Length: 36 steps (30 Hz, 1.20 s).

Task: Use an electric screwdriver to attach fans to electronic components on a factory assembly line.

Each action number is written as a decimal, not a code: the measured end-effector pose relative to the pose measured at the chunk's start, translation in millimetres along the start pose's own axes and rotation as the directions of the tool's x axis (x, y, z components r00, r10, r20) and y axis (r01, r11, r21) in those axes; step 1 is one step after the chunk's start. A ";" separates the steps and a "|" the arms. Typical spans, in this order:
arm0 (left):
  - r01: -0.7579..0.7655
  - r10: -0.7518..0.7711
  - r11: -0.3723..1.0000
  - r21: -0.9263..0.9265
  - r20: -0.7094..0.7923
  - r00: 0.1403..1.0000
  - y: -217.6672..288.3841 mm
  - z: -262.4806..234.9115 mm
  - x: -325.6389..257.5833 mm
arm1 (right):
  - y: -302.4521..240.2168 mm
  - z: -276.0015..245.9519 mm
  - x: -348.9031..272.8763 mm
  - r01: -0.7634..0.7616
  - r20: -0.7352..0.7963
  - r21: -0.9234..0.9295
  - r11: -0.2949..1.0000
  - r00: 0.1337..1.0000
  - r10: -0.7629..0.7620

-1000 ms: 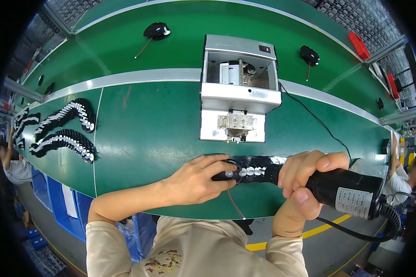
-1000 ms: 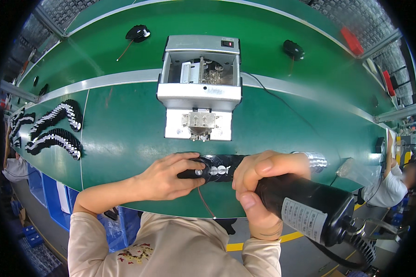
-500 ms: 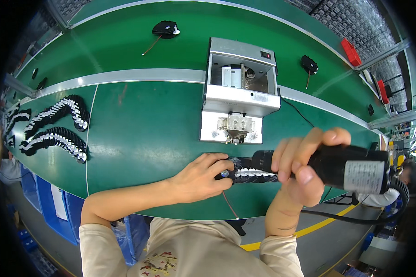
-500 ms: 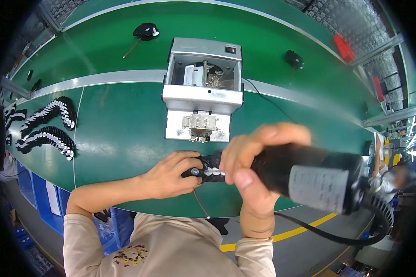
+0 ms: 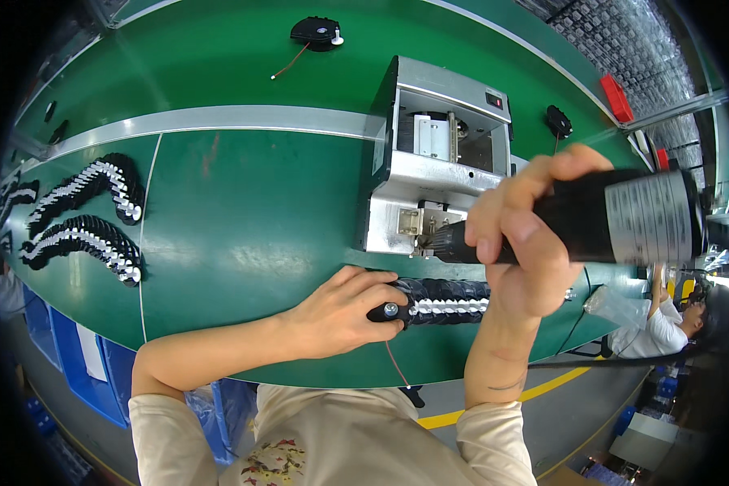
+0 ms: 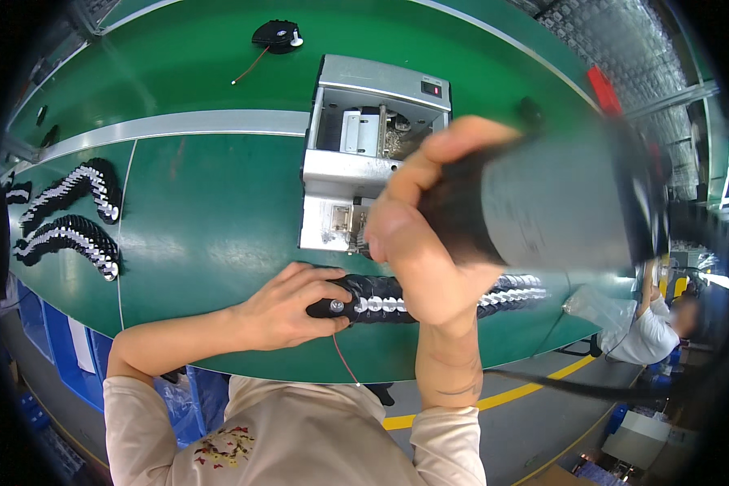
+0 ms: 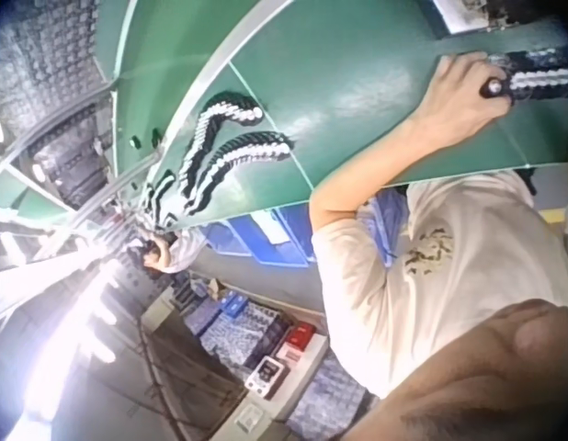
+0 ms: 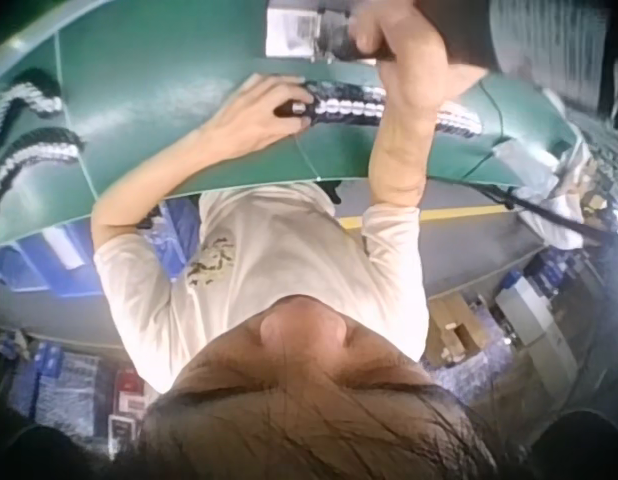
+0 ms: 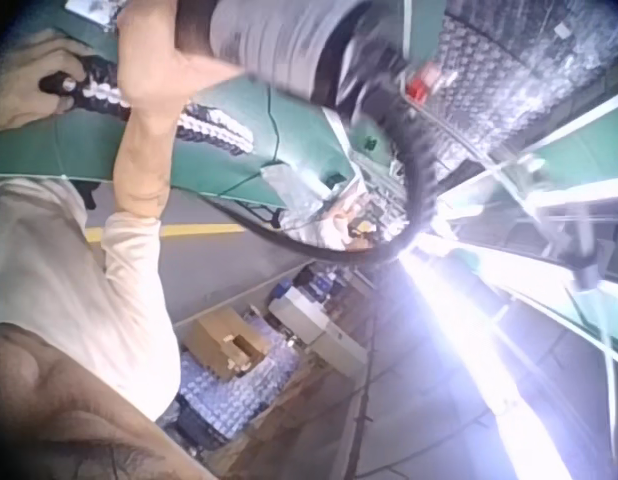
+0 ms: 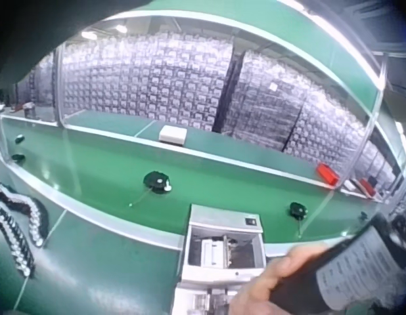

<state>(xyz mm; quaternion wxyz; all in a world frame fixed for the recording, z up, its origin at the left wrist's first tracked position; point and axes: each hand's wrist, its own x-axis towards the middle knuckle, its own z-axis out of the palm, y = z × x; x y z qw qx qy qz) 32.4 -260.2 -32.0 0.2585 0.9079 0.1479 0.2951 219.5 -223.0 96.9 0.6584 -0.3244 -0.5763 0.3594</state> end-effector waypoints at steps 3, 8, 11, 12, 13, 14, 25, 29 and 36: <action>0.011 -0.011 1.000 -0.008 -0.010 1.000 -0.9 0.6 -2.6 | 0.9 2.3 3.3 -0.040 0.030 -0.051 0.998 0.999 0.042; 0.021 -0.022 0.999 -0.041 -0.028 0.999 -3.0 3.0 -6.6 | -9.4 2.6 -25.5 -0.019 0.018 0.101 0.995 1.000 0.017; 0.017 -0.018 0.999 -0.046 -0.023 1.000 -2.3 3.1 -6.2 | -22.1 -1.9 -51.2 -0.061 -0.045 0.177 0.982 0.997 0.070; 0.017 -0.018 0.999 -0.048 -0.023 1.000 -2.4 2.4 -6.0 | -25.1 -0.6 -56.9 -0.078 -0.059 0.174 0.982 0.994 0.090; 0.015 -0.016 0.999 -0.052 -0.021 1.000 -2.2 2.2 -5.8 | -25.6 -1.5 -60.3 -0.088 -0.050 0.180 0.980 0.994 0.099; 0.021 -0.023 0.998 -0.060 -0.026 0.999 -1.6 2.4 -5.7 | -25.0 -3.1 -63.3 -0.098 -0.041 0.186 0.978 0.993 0.107; 0.020 -0.022 0.997 -0.068 -0.024 0.999 -4.2 1.3 -4.8 | -9.2 0.5 -70.8 -0.041 0.017 0.091 0.995 0.999 0.040; 0.014 -0.015 0.998 -0.067 -0.022 1.000 -4.7 0.8 -5.4 | -5.4 0.2 -74.3 -0.072 0.039 0.072 0.995 0.997 0.069; 0.024 -0.026 0.998 -0.060 -0.037 0.999 -1.8 0.9 -6.4 | -2.4 -1.0 -75.2 -0.038 0.206 0.092 0.995 0.978 0.019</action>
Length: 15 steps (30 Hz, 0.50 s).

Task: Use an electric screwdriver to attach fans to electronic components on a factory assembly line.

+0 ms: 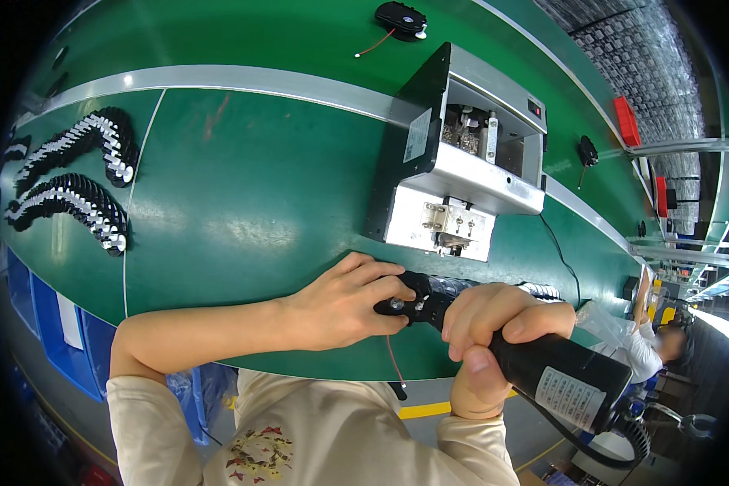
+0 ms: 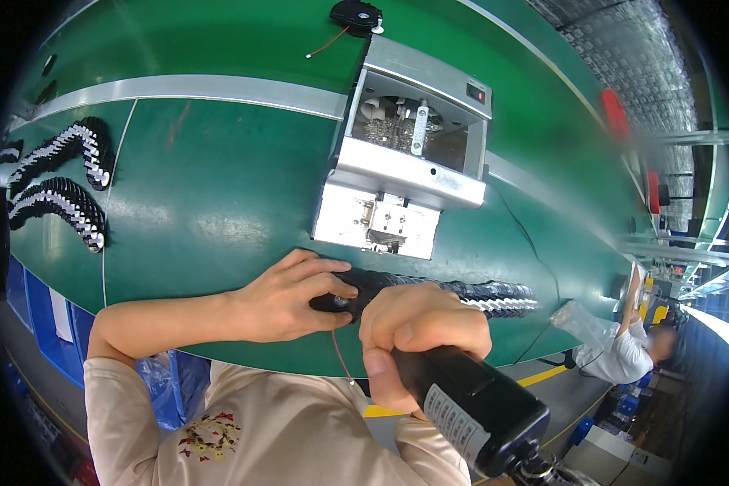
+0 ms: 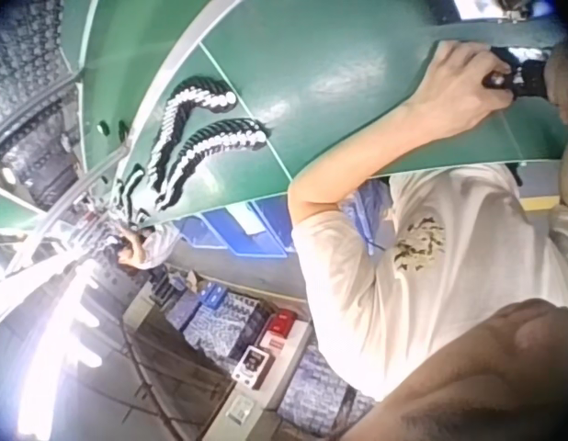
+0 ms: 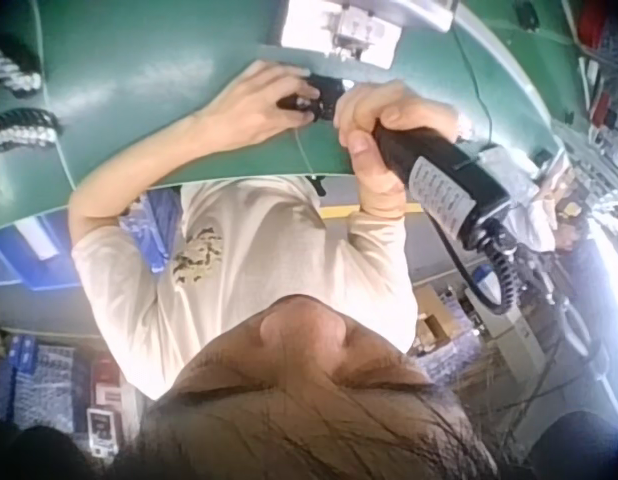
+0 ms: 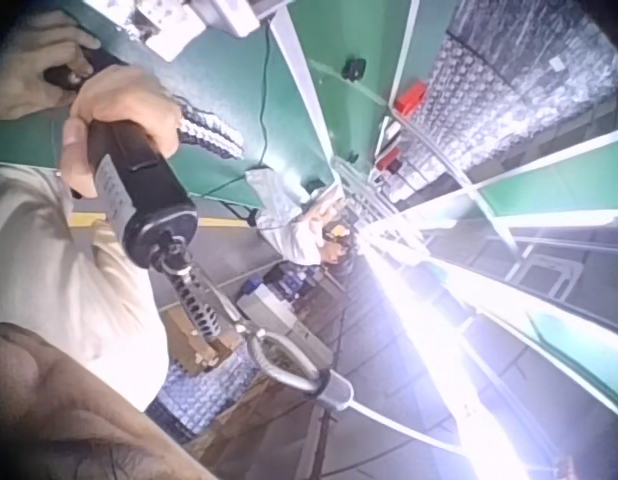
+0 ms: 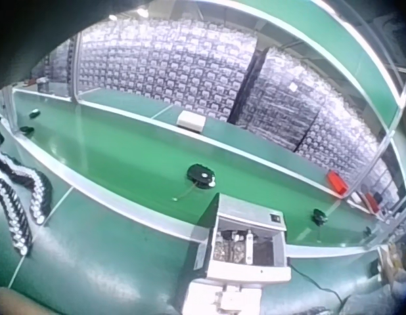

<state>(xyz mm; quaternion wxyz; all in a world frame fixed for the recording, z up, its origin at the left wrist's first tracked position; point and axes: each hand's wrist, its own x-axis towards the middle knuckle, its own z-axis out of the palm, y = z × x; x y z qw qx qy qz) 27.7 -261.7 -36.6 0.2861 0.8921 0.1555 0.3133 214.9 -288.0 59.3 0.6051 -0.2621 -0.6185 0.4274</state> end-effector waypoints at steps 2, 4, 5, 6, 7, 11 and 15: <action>0.000 0.000 1.000 0.003 0.006 1.000 0.2 -0.6 -0.5 | 2.3 -0.8 0.5 0.002 0.013 0.004 1.000 1.000 -0.002; -0.016 0.016 1.000 0.020 0.013 1.000 -2.3 -0.4 -0.8 | 1.7 2.3 0.2 -0.008 -0.006 -0.008 1.000 1.000 0.008; -0.009 0.009 1.000 0.014 0.003 1.000 -2.2 -0.4 -1.4 | 1.0 3.2 -0.5 -0.023 -0.019 -0.015 1.000 1.000 0.022; -0.005 0.005 1.000 0.008 -0.012 1.000 -1.5 0.5 -2.0 | -0.1 3.7 -1.0 -0.036 -0.028 -0.024 0.999 0.999 0.036; 0.000 0.000 1.000 0.002 -0.026 1.000 -0.7 0.8 -2.5 | -1.8 4.3 -1.3 -0.050 -0.037 -0.034 0.998 0.998 0.049; -0.015 0.015 1.000 0.021 0.000 1.000 -0.2 2.6 -4.8 | -13.0 -1.0 2.4 0.013 -0.193 0.141 0.990 0.981 0.015; -0.015 0.015 0.998 0.057 0.006 1.000 2.2 8.8 -1.3 | -24.4 -17.6 33.5 0.152 -0.185 0.075 0.986 0.973 -0.136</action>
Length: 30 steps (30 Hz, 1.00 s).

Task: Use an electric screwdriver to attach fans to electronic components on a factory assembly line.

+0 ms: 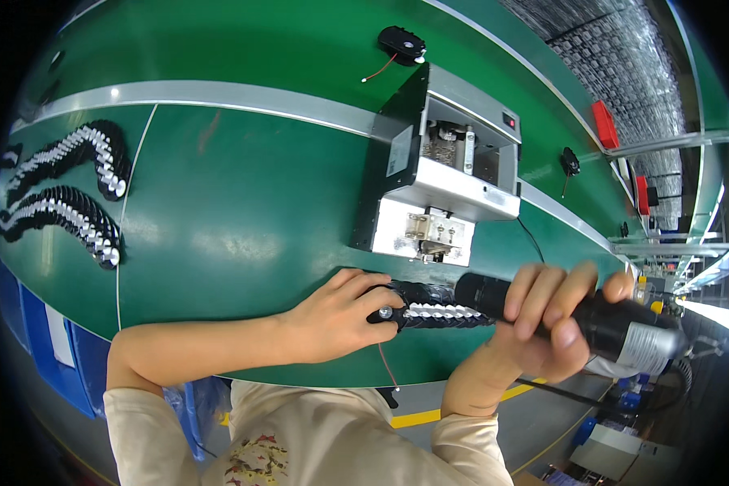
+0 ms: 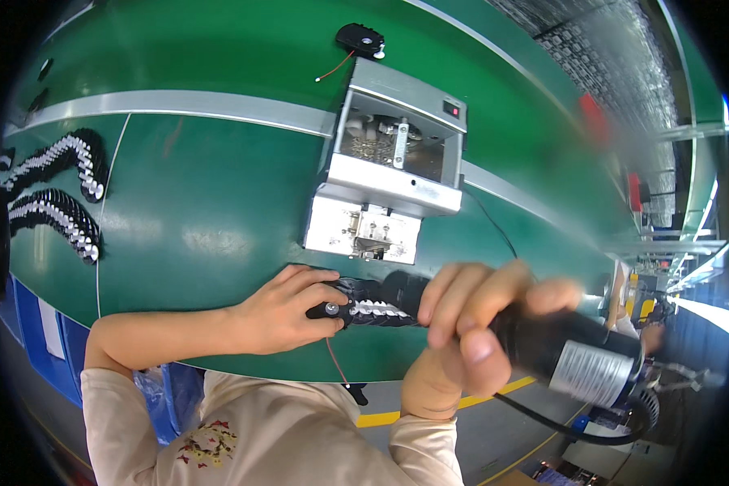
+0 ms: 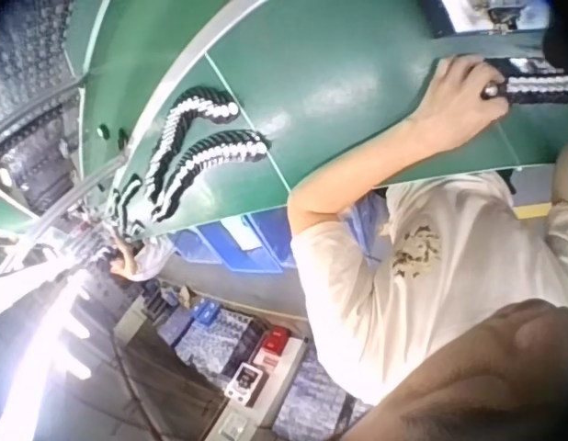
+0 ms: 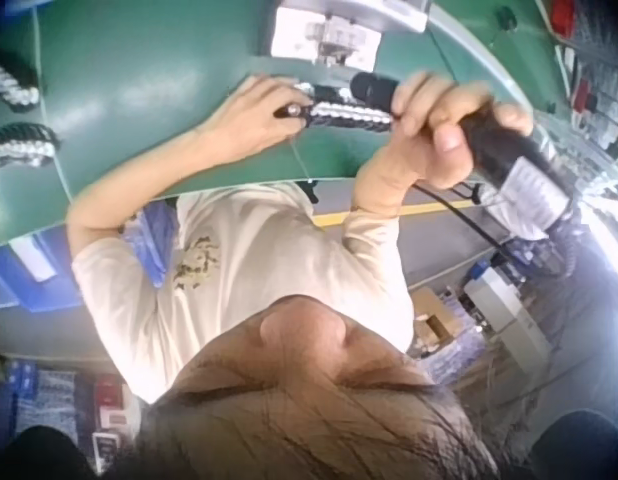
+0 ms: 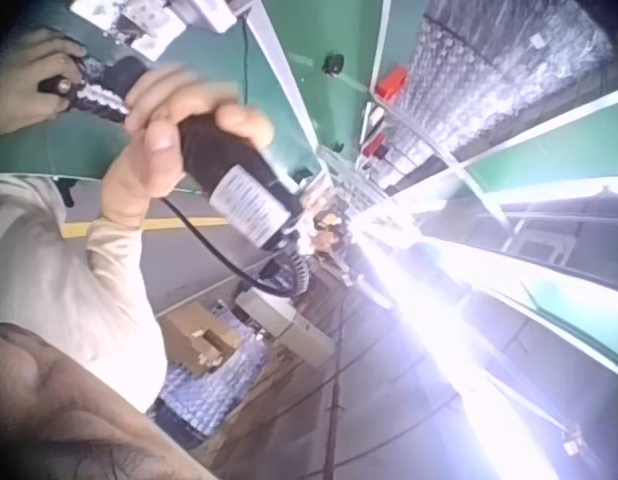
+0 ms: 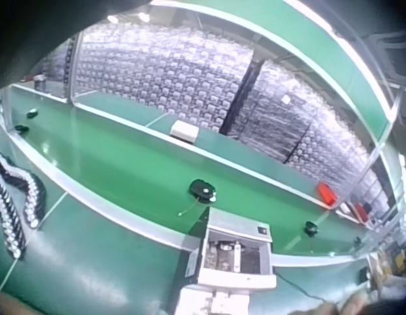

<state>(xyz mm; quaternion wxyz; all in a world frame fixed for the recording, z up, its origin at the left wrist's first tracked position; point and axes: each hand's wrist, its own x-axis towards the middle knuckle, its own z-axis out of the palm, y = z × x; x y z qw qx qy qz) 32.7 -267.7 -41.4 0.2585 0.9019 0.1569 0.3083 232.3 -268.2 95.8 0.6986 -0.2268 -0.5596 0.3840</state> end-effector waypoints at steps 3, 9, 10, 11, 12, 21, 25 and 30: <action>0.001 -0.001 1.000 0.026 0.017 1.000 1.8 2.3 0.9 | 5.4 0.9 16.2 0.035 0.021 -0.037 0.999 0.999 -0.034; -0.001 0.003 1.000 -0.031 0.058 0.998 -2.3 0.3 1.1 | 20.3 14.5 26.3 -0.006 -0.019 -0.136 0.991 1.000 0.003; 0.004 -0.001 0.999 -0.050 0.066 0.998 -3.4 -0.8 0.4 | 23.1 16.0 26.6 -0.013 -0.039 -0.183 0.983 0.999 0.006; 0.001 0.002 0.999 -0.049 0.066 0.998 -3.9 -1.3 -0.5 | 24.2 17.6 25.8 -0.022 -0.046 -0.185 0.983 0.999 0.013; -0.005 0.009 0.999 -0.051 0.066 0.998 -4.2 -1.7 -0.2 | 23.6 19.0 25.4 -0.029 -0.055 -0.190 0.981 0.998 0.019; 0.003 0.000 0.994 -0.107 0.030 1.000 -3.1 -7.7 1.3 | 27.0 19.7 28.6 -0.135 -0.073 -0.182 0.974 0.990 0.123; 0.006 -0.002 0.991 -0.134 0.027 1.000 -3.9 -10.7 2.1 | 24.6 16.0 21.7 -0.047 -0.011 -0.178 0.983 0.999 0.045; 0.008 -0.005 0.987 -0.158 0.018 1.000 -5.1 -11.1 2.1 | 19.4 18.0 24.1 -0.004 -0.028 -0.182 0.983 1.000 -0.001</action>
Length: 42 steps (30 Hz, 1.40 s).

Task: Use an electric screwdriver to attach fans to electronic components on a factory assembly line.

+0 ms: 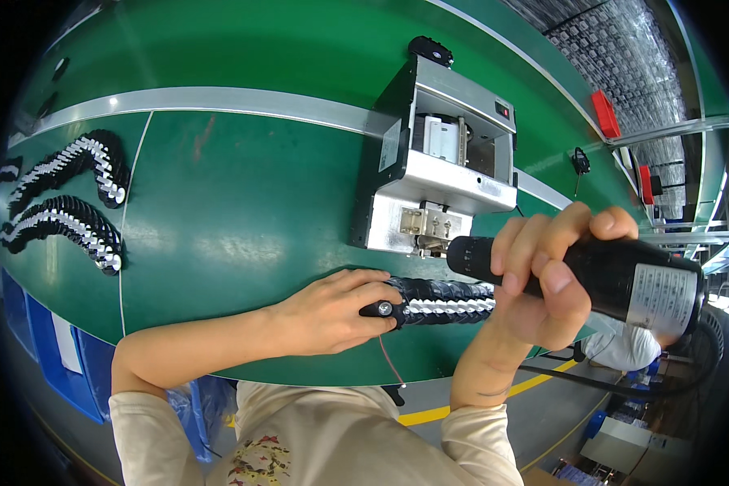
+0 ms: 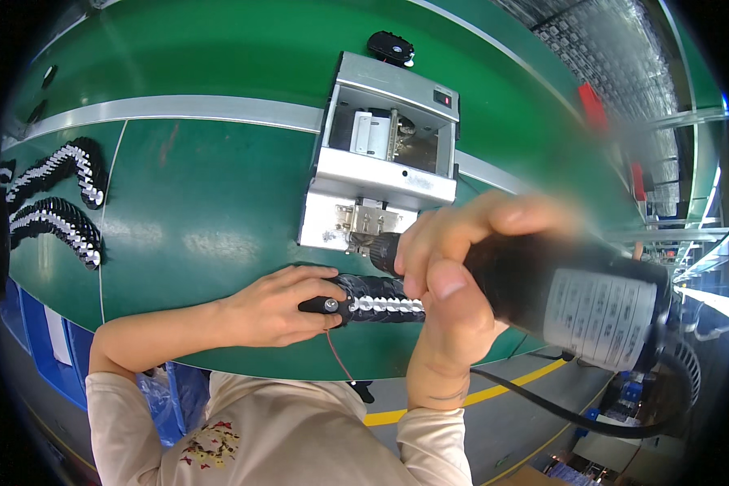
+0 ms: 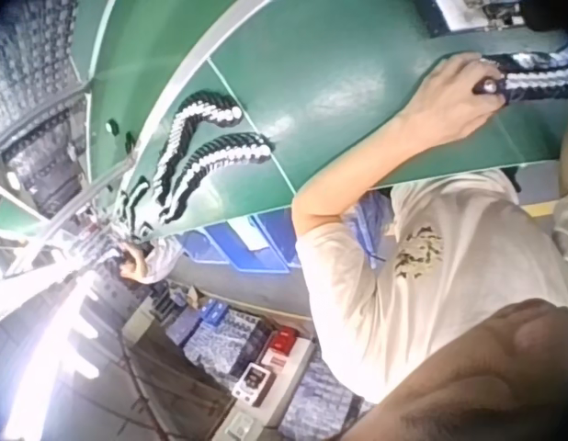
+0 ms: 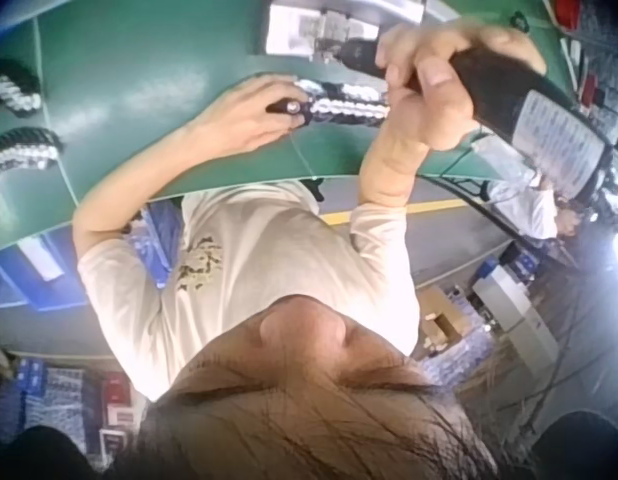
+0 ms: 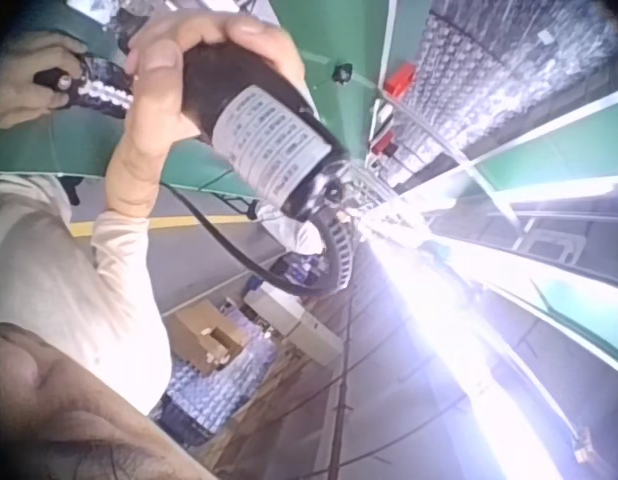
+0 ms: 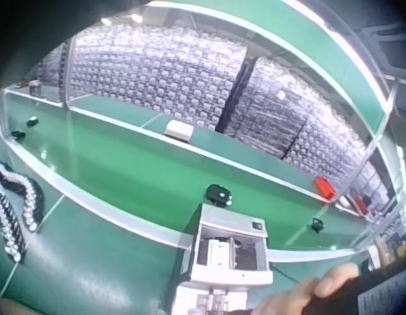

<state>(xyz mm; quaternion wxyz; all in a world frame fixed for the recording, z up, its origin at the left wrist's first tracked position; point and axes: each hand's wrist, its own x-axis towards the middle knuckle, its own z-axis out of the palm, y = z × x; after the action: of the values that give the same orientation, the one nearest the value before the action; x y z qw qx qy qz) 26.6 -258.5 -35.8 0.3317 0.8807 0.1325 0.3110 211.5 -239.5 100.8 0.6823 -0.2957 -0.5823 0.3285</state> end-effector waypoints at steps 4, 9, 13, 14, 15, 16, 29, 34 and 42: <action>-0.016 0.016 0.999 0.029 -0.013 1.000 -1.5 2.3 0.1 | 6.8 2.2 4.6 -0.076 -0.016 -0.007 0.997 0.997 0.076; -0.013 0.014 1.000 0.016 -0.054 0.998 0.1 0.9 2.1 | 0.1 -2.2 -2.7 -0.135 0.043 0.043 0.990 0.990 0.133; -0.008 0.010 0.999 0.034 -0.054 0.999 0.6 2.9 2.7 | -13.1 -13.8 -39.8 -0.106 0.069 0.167 0.980 0.993 0.096; -0.005 0.006 1.000 0.021 -0.057 0.998 -1.0 2.9 1.7 | -17.2 -12.1 -48.4 -0.136 0.028 0.182 0.974 0.991 0.133; -0.007 0.007 1.000 0.007 -0.054 0.998 -2.3 1.2 1.3 | -21.7 -9.0 -55.9 -0.161 -0.021 0.196 0.967 0.985 0.169; -0.009 0.009 1.000 -0.007 -0.051 0.999 -3.0 0.1 1.1 | -23.5 -6.9 -59.6 -0.176 -0.025 0.192 0.965 0.983 0.184; 0.015 -0.016 1.000 -0.023 -0.054 0.998 -3.0 1.3 -0.6 | -14.2 -1.7 -81.8 -0.193 0.086 0.122 0.974 0.979 0.183; 0.018 -0.020 0.999 -0.038 -0.057 0.998 -2.2 1.3 -1.2 | -6.5 0.9 -86.2 -0.064 0.164 0.080 0.995 0.985 0.051; -0.004 0.002 0.999 -0.032 -0.050 0.999 -2.7 -0.3 -2.1 | -10.5 0.2 -86.3 -0.117 0.185 0.041 0.992 0.977 0.107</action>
<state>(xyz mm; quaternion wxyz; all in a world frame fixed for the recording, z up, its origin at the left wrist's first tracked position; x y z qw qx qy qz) 24.7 -257.2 -38.4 0.3418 0.8675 0.1344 0.3354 203.3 -314.3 57.3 0.6138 -0.2789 -0.6162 0.4072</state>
